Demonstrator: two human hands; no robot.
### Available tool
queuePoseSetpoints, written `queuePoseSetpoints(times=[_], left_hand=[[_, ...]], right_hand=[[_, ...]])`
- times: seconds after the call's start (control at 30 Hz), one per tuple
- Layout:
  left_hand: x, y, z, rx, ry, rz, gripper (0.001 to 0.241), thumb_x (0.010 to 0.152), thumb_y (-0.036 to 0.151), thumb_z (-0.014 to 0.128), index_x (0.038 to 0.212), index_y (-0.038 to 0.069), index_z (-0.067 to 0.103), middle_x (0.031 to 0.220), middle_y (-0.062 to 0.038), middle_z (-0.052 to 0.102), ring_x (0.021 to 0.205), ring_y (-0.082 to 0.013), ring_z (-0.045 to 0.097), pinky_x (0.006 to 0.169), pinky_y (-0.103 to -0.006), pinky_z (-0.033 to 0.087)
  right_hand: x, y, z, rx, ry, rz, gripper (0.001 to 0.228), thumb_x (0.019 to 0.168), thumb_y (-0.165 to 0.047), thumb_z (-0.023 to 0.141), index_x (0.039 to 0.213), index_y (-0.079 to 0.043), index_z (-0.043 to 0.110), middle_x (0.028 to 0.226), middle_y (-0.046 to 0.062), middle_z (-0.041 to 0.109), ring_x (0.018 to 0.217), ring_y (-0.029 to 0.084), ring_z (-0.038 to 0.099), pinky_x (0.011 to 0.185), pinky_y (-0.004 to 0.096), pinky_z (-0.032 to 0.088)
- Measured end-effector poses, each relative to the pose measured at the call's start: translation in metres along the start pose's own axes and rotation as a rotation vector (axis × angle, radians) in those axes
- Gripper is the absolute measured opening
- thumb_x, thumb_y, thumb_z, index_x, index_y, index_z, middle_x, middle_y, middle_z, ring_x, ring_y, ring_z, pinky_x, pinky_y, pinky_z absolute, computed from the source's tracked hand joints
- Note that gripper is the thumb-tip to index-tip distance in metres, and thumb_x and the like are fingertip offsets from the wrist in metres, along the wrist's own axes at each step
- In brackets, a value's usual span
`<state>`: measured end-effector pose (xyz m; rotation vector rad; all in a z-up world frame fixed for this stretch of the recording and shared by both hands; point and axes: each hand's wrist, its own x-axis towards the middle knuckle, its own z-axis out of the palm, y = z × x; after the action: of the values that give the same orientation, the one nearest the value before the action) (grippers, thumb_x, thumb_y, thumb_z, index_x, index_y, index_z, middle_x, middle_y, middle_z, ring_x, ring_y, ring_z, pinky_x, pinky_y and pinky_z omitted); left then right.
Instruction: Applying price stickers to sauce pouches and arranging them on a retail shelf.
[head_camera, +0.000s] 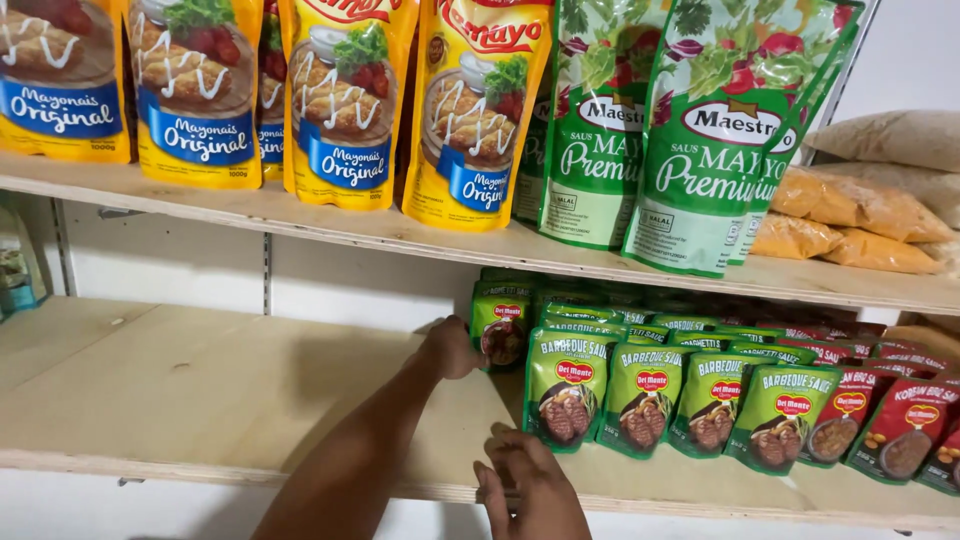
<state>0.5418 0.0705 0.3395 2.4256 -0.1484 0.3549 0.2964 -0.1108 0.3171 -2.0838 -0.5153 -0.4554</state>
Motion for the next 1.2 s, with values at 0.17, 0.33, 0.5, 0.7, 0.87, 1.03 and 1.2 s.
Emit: queuePoseSetpoints(times=[0.17, 0.33, 0.5, 0.7, 0.87, 1.03, 1.2], left_hand=[[-0.003, -0.007, 0.014, 0.097, 0.009, 0.166, 0.043, 0.072, 0.033, 0.084, 0.105, 0.006, 0.077, 0.104, -0.021, 0.074, 0.101, -0.0366, 0.071, 0.091, -0.0420, 0.056], [0.002, -0.011, 0.027, 0.003, 0.071, 0.210, 0.036, 0.073, 0.026, 0.081, 0.101, 0.005, 0.076, 0.101, -0.022, 0.074, 0.098, -0.0376, 0.071, 0.088, -0.0426, 0.056], [0.008, -0.014, 0.034, -0.068, 0.122, 0.247, 0.031, 0.073, 0.020, 0.079, 0.099, 0.004, 0.075, 0.099, -0.022, 0.074, 0.096, -0.0384, 0.071, 0.085, -0.0431, 0.057], [-0.013, 0.006, 0.021, 0.002, 0.152, 0.144, 0.033, 0.078, 0.017, 0.082, 0.101, -0.002, 0.069, 0.101, -0.024, 0.073, 0.099, -0.0363, 0.072, 0.088, -0.0399, 0.058], [-0.015, 0.006, 0.018, -0.189, 0.157, 0.225, 0.033, 0.077, 0.005, 0.076, 0.109, 0.003, 0.071, 0.108, -0.020, 0.075, 0.103, -0.0322, 0.072, 0.091, -0.0381, 0.056], [-0.010, -0.002, 0.030, -0.225, 0.140, 0.267, 0.034, 0.079, 0.001, 0.072, 0.113, 0.005, 0.071, 0.110, -0.019, 0.075, 0.105, -0.0312, 0.072, 0.093, -0.0378, 0.055], [-0.011, 0.000, 0.030, -0.131, 0.165, 0.344, 0.041, 0.079, -0.004, 0.067, 0.119, 0.007, 0.069, 0.113, -0.020, 0.073, 0.108, -0.0344, 0.070, 0.094, -0.0407, 0.054]], right_hand=[[-0.001, 0.001, -0.002, 0.033, -0.012, -0.012, 0.033, 0.092, -0.017, 0.066, 0.119, 0.001, 0.069, 0.139, 0.008, 0.062, 0.096, 0.020, 0.081, 0.073, 0.031, 0.064], [-0.002, -0.003, -0.002, 0.018, -0.013, 0.023, 0.035, 0.091, -0.019, 0.067, 0.120, 0.000, 0.069, 0.139, 0.008, 0.063, 0.094, 0.020, 0.081, 0.075, 0.030, 0.064], [0.000, 0.005, -0.002, -0.049, 0.018, -0.075, 0.033, 0.091, -0.019, 0.069, 0.116, 0.001, 0.071, 0.136, 0.012, 0.064, 0.100, 0.022, 0.079, 0.076, 0.031, 0.063], [-0.001, -0.004, -0.005, -0.067, -0.006, 0.001, 0.034, 0.091, -0.020, 0.068, 0.117, 0.001, 0.069, 0.137, 0.011, 0.064, 0.100, 0.021, 0.079, 0.079, 0.031, 0.062], [0.000, -0.007, -0.004, 0.017, -0.015, 0.059, 0.036, 0.089, -0.019, 0.068, 0.119, 0.000, 0.069, 0.139, 0.009, 0.063, 0.099, 0.021, 0.080, 0.077, 0.031, 0.063], [-0.002, -0.001, -0.002, -0.005, 0.011, -0.018, 0.034, 0.090, -0.018, 0.069, 0.118, 0.002, 0.070, 0.137, 0.011, 0.064, 0.099, 0.022, 0.080, 0.077, 0.031, 0.063], [-0.002, -0.002, -0.003, 0.004, 0.006, -0.044, 0.034, 0.090, -0.017, 0.069, 0.118, 0.003, 0.069, 0.136, 0.012, 0.063, 0.101, 0.024, 0.079, 0.077, 0.031, 0.063]])
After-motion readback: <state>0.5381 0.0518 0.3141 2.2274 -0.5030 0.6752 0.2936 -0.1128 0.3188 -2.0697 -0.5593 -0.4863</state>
